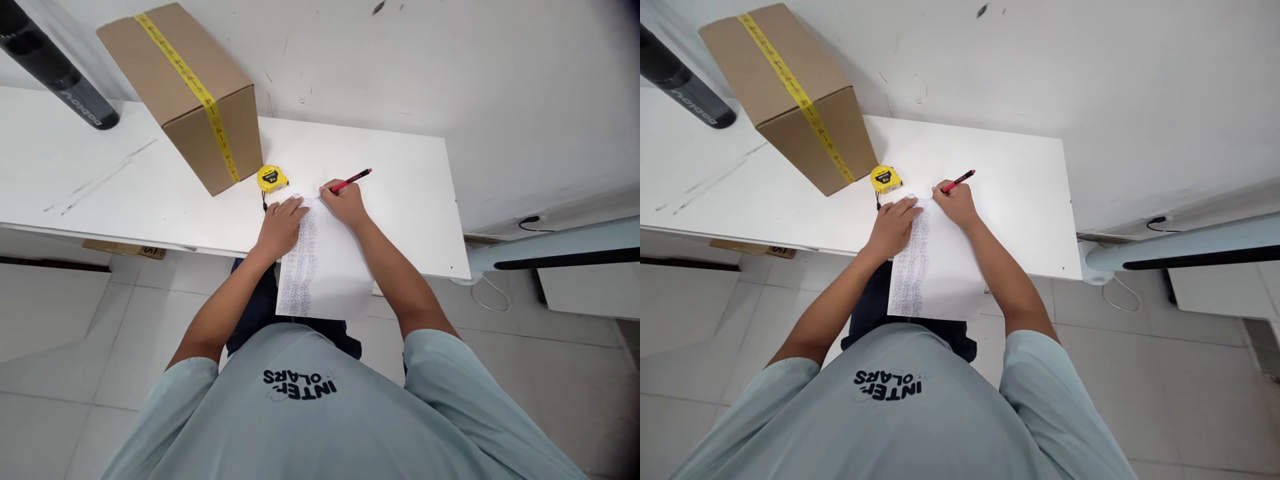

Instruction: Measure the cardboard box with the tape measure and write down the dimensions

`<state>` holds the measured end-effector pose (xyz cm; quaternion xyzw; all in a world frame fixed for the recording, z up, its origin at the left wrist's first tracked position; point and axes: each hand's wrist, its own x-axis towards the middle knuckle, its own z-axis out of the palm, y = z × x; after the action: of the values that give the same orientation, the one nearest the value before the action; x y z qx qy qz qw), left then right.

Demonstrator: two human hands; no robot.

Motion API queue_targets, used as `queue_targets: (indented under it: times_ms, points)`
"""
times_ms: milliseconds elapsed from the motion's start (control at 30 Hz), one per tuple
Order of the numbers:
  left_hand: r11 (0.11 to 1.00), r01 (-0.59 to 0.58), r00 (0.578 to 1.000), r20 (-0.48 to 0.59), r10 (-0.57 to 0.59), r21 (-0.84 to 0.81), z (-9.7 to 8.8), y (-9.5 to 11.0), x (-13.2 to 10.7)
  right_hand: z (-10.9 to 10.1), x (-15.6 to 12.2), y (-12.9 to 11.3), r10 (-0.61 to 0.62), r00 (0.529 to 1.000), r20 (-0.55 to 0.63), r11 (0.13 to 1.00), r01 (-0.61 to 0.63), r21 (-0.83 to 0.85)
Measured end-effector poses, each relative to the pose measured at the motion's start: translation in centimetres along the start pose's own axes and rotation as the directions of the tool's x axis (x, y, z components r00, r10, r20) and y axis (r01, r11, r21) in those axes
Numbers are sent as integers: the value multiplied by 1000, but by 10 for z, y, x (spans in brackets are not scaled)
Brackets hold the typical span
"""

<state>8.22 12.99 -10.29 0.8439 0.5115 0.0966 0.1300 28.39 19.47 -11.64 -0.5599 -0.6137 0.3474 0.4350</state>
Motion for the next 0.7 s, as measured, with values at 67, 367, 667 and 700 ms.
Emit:
queue_targets:
  times_ms: [67,367,667,700]
  points:
    - [1000,-4,1000,-8,4,-2,1,-1,0,0,0,0,-13,1000,-4,1000,13,-1]
    - [1000,-16,999,-35,15,-15,6,-4,2,1,1,4,-25,1000,12,1000,25,-15]
    - [1000,-11,1000,-16,11,-5,3,-2,2,1,1,4,-18,1000,-23,999,17,-28]
    - [1000,-10,1000,-17,10,-6,3,-2,2,1,1,4,-18,999,-27,999,18,-30]
